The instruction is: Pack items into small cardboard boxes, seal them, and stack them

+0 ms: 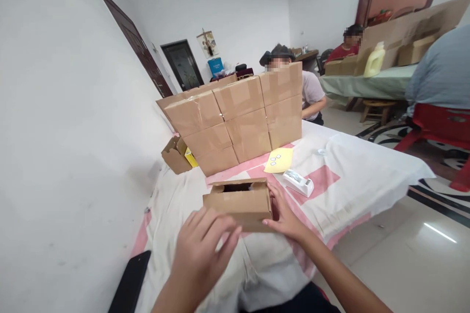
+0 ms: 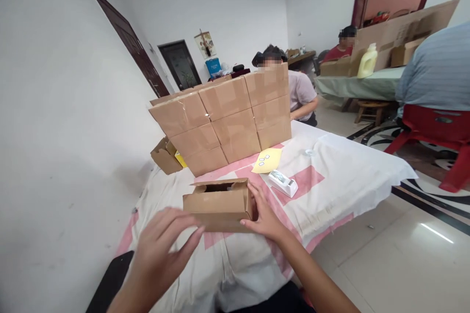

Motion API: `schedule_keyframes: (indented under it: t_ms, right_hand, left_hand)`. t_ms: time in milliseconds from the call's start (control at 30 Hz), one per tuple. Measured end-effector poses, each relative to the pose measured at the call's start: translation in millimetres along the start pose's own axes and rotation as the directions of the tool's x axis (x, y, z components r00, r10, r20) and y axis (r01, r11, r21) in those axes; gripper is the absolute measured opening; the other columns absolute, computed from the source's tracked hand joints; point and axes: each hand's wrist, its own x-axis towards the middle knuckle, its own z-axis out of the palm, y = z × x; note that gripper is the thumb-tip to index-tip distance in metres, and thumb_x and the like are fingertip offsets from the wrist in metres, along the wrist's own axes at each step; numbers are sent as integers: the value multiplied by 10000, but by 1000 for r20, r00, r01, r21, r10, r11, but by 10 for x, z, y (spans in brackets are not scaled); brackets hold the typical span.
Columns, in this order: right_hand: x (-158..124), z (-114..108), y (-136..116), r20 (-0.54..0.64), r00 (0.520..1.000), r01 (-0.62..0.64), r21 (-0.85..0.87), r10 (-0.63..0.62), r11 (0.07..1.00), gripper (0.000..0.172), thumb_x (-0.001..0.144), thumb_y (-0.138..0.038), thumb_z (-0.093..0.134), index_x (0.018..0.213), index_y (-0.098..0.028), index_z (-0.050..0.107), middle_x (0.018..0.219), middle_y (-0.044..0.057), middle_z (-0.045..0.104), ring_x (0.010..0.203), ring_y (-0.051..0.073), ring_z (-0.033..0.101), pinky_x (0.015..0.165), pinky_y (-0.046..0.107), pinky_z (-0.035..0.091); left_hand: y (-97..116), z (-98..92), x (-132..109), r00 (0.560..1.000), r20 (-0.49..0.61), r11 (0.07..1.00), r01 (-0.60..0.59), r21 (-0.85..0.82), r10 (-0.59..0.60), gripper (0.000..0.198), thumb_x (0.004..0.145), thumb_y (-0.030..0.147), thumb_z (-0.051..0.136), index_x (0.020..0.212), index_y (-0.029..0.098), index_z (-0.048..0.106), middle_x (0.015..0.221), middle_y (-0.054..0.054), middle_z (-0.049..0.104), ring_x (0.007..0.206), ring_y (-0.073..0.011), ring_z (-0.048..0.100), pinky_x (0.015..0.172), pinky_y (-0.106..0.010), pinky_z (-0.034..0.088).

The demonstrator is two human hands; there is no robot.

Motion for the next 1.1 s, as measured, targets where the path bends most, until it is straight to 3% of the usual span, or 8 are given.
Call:
schedule_keyframes:
  t_ms: [67, 167, 267, 367, 533, 800, 1000, 1100]
  right_hand:
    - [4, -1, -13, 7, 1000, 8, -4, -8, 1000, 1052, 820, -661, 720, 1631, -309, 149, 1670, 152, 190, 1543, 388, 209, 1218, 587, 290]
    - [1, 0, -29, 12, 1000, 21, 8, -21, 1000, 1059, 822, -696, 698, 1631, -301, 141, 1672, 152, 172, 1549, 389, 198, 1218, 581, 301]
    - [15, -27, -65, -18, 999, 43, 4, -43, 999, 1066, 832, -754, 638, 1636, -289, 115, 1683, 153, 156, 1559, 401, 169, 1238, 601, 254]
    - [85, -102, -150, -52, 994, 99, -7, -99, 995, 982, 878, -769, 553, 1633, -306, 127, 1686, 132, 195, 1561, 395, 183, 1248, 616, 220]
    - [258, -190, -295, -68, 984, 161, -40, -163, 986, 832, 903, -729, 549, 1571, -295, 309, 1561, 134, 431, 1490, 392, 345, 1228, 606, 277]
    - [280, -116, -200, -95, 973, 211, 2, -210, 977, 543, 926, -661, 543, 1311, -281, 588, 1392, 119, 557, 1455, 388, 381, 1197, 603, 306]
    - [243, -119, -160, -72, 983, 169, 38, -166, 985, 593, 906, -700, 537, 1308, -266, 576, 1412, 135, 528, 1468, 403, 358, 1206, 619, 281]
    - [236, -129, -168, 6, 983, 182, 22, -183, 983, 744, 820, -742, 645, 1379, -273, 496, 1478, 152, 441, 1465, 407, 347, 1194, 607, 307]
  left_hand:
    - [-102, 286, 80, 998, 66, 1000, 3, 16, -4, 83, 969, 251, 570, 958, 252, 652, 922, -12, 695, 854, -189, 619, 748, -363, 462]
    - [-256, 690, 205, 990, 116, 997, 74, 13, -75, 151, 979, 253, 540, 1080, 253, 653, 1009, -39, 710, 952, -232, 630, 795, -395, 435]
    - [-319, 891, 287, 981, 123, 988, 155, -16, -152, 221, 973, 304, 556, 1171, 255, 642, 1095, -61, 699, 1018, -253, 622, 847, -416, 427]
    - [-301, 913, 371, 966, 171, 975, 209, -80, -193, 186, 943, 326, 608, 1113, 276, 666, 1075, -37, 691, 1028, -241, 624, 864, -412, 419]
    - [-256, 880, 529, 940, 271, 943, 265, -200, -206, 128, 958, 288, 574, 899, 276, 687, 931, 4, 676, 922, -192, 623, 839, -377, 417]
    - [-241, 1039, 589, 899, 353, 887, 366, -280, -259, 185, 957, 266, 526, 849, 249, 676, 908, -9, 652, 877, -185, 603, 823, -362, 418]
    - [-269, 1191, 604, 844, 391, 797, 503, -334, -368, 109, 884, 271, 590, 860, 236, 690, 834, 0, 598, 726, -143, 552, 683, -294, 445]
    - [-270, 1219, 629, 826, 398, 778, 535, -328, -400, 78, 855, 282, 606, 879, 229, 658, 807, 8, 581, 715, -145, 534, 677, -291, 443]
